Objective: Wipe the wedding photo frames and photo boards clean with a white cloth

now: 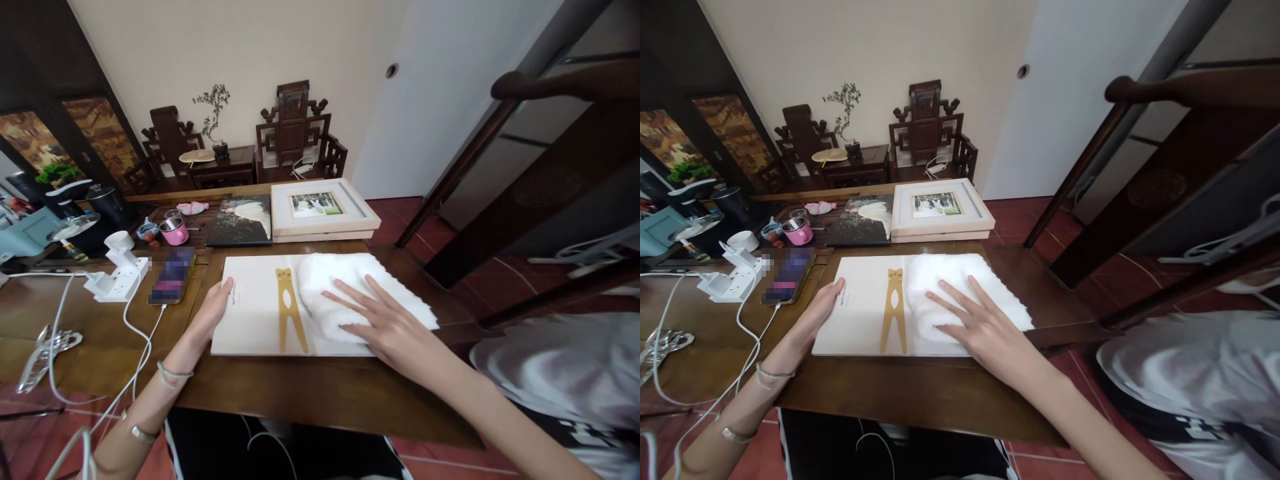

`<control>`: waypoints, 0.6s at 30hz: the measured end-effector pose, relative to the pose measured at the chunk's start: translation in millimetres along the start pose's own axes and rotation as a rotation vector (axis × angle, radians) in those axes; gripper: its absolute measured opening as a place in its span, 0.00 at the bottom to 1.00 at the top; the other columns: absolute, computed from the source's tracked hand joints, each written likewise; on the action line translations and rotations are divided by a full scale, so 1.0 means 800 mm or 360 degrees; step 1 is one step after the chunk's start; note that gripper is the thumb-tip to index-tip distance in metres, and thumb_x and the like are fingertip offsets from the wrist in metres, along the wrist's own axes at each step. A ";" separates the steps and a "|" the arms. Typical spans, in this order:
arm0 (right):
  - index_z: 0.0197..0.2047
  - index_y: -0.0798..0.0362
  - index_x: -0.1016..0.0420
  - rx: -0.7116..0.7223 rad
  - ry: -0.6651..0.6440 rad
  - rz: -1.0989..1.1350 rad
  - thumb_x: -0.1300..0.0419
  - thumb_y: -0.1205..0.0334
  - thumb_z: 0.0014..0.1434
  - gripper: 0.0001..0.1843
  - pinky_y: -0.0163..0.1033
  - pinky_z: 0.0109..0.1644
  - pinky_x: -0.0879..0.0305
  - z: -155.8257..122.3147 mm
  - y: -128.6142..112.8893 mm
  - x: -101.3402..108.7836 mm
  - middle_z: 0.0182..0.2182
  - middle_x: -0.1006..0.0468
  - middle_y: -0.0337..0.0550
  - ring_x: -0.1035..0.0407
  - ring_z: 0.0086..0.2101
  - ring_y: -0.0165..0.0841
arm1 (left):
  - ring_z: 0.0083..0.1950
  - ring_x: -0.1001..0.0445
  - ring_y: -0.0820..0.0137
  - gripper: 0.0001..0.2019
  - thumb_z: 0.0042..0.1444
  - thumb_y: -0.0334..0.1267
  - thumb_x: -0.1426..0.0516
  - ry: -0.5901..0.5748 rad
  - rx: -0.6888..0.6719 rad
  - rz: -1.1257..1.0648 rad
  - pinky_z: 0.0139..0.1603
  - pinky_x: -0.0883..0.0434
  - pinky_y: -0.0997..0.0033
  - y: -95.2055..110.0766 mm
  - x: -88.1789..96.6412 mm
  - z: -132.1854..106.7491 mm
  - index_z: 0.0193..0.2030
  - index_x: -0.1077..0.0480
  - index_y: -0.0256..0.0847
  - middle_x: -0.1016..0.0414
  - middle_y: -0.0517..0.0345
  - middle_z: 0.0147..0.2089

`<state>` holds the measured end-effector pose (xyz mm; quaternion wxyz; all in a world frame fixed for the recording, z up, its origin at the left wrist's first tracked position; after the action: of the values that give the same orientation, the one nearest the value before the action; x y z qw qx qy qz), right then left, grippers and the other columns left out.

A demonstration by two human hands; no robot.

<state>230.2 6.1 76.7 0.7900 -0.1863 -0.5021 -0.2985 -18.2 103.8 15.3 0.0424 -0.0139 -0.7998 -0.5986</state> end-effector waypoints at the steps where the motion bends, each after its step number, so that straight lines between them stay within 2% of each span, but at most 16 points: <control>1: 0.36 0.55 0.23 0.0006 -0.0027 0.0013 0.55 0.86 0.49 0.25 0.67 0.64 0.54 0.000 0.000 -0.006 0.62 0.38 0.52 0.54 0.64 0.46 | 0.39 0.23 0.60 0.28 0.45 0.57 0.39 0.0000 0.0000 -0.0009 0.38 0.32 0.68 -0.004 0.000 0.004 0.42 0.27 0.32 0.20 0.50 0.37; 4: 0.38 0.55 0.22 0.0018 -0.0090 0.0043 0.55 0.87 0.48 0.26 0.67 0.61 0.48 0.002 0.000 -0.022 0.62 0.39 0.53 0.55 0.64 0.47 | 0.38 0.22 0.60 0.27 0.46 0.56 0.39 0.0095 0.0061 -0.0029 0.37 0.31 0.67 -0.016 0.004 0.016 0.42 0.27 0.32 0.20 0.51 0.33; 6: 0.38 0.55 0.22 0.0010 -0.0110 0.0058 0.55 0.87 0.47 0.27 0.66 0.61 0.48 0.004 0.002 -0.028 0.62 0.39 0.53 0.57 0.64 0.47 | 0.38 0.22 0.60 0.26 0.48 0.55 0.39 0.0118 0.0108 -0.0025 0.37 0.31 0.68 -0.021 0.003 0.022 0.43 0.27 0.31 0.20 0.51 0.32; 10: 0.40 0.55 0.22 -0.0022 -0.0097 0.0046 0.55 0.88 0.45 0.29 0.66 0.61 0.49 0.010 0.003 -0.034 0.62 0.39 0.54 0.57 0.64 0.47 | 0.38 0.22 0.61 0.23 0.47 0.51 0.37 0.0050 0.0078 0.0080 0.36 0.29 0.68 -0.010 -0.001 0.023 0.42 0.27 0.32 0.20 0.49 0.35; 13: 0.42 0.55 0.22 -0.0039 -0.0089 0.0051 0.54 0.88 0.44 0.30 0.66 0.62 0.50 0.015 0.003 -0.036 0.62 0.39 0.53 0.56 0.64 0.47 | 0.42 0.22 0.60 0.27 0.37 0.46 0.31 -0.0042 -0.0051 0.0362 0.39 0.29 0.67 0.008 -0.003 0.018 0.44 0.27 0.34 0.20 0.46 0.43; 15: 0.42 0.55 0.22 -0.0060 -0.0088 0.0075 0.54 0.88 0.43 0.31 0.66 0.62 0.50 0.017 0.005 -0.037 0.62 0.39 0.52 0.56 0.64 0.46 | 0.43 0.23 0.58 0.29 0.34 0.48 0.30 0.0045 -0.0152 0.0677 0.41 0.29 0.64 0.020 0.005 0.016 0.43 0.27 0.35 0.21 0.45 0.45; 18: 0.43 0.54 0.22 -0.0092 -0.0093 0.0099 0.54 0.88 0.43 0.32 0.65 0.63 0.51 0.019 0.007 -0.038 0.62 0.38 0.52 0.55 0.64 0.46 | 0.42 0.24 0.54 0.31 0.34 0.56 0.33 0.0251 -0.0296 0.1137 0.41 0.31 0.61 0.034 0.018 0.016 0.41 0.26 0.35 0.21 0.42 0.43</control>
<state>213.9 28.0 55.5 0.7781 -0.2331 -0.5102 -0.2827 -31.0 123.2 38.9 0.3086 -0.2496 -0.6810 -0.6154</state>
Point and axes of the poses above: each hand's wrist, its own z-axis towards the middle knuckle, its own x-axis out of the back of the hand, y = z × x, the point moved 9 cm from there along z, towards the middle knuckle
